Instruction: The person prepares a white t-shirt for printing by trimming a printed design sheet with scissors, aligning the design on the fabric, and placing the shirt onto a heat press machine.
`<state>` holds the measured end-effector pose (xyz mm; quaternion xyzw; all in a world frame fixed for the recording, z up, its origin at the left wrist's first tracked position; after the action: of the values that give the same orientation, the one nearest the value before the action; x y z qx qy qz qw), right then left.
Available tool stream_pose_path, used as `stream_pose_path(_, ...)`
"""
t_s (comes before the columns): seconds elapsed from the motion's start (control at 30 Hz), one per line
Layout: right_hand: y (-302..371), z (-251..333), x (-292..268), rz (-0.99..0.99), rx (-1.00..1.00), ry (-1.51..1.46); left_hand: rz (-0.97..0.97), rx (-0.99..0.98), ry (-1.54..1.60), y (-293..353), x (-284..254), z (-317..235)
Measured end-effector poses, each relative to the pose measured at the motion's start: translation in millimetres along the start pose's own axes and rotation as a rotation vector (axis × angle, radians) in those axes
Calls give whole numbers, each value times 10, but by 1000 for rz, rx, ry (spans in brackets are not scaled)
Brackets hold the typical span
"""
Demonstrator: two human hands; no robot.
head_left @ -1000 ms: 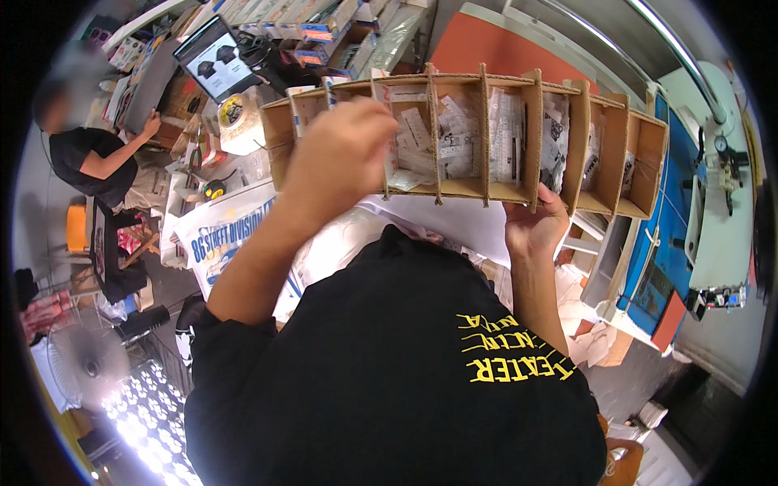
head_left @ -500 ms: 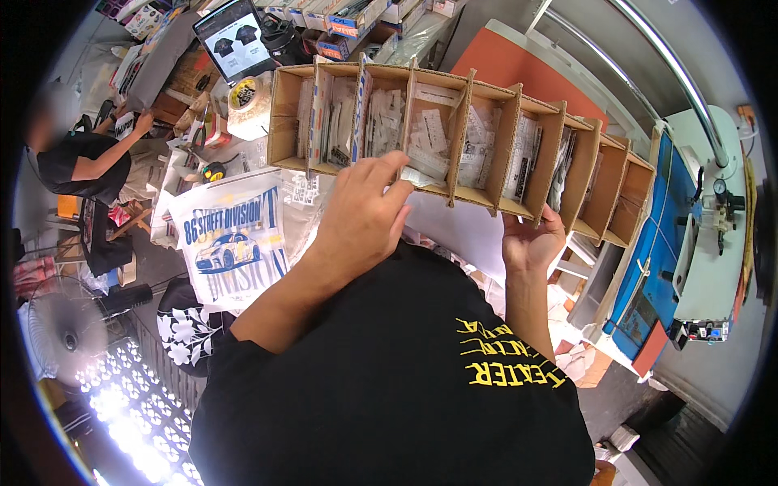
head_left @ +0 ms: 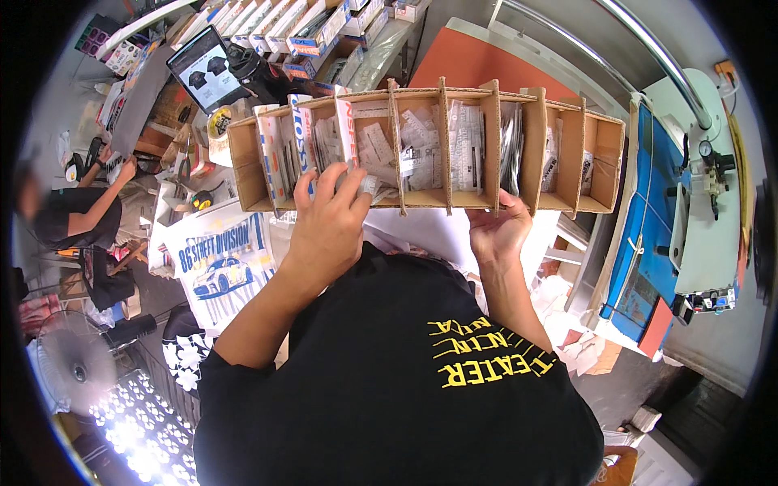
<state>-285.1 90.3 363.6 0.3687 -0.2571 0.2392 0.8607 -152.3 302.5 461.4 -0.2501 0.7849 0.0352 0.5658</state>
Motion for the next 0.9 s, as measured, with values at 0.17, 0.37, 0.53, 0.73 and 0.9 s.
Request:
stream_pose_path(0.17,14,-21,44,9,36,7,9,-24,-90,-14,86,-1)
stream_pose_path(0.37,68,5,33,-46,16,-1,71,-5,55,-44,22,69)
stream_pose_path(0.53,61,-23,-77,-14,13,26,140,1,213,-55,65,158)
stream_pose_path(0.73,81,-29,-109,-39,27,17,170,78,244,-54,143,183)
stream_pose_path(0.9,113,-29,-164,-27,34,48,194,128,210,-183,73,201)
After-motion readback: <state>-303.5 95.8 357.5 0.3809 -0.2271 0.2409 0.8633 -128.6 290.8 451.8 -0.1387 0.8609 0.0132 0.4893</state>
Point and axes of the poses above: each hand's wrist, its own y-axis away from the middle knuckle, its own x-axis out of the palm, z = x × y, the point moved 2 cm from there along -y, towards the middle knuckle, and after that the axes turned 15 degrees about y, right-handed, at the moved point
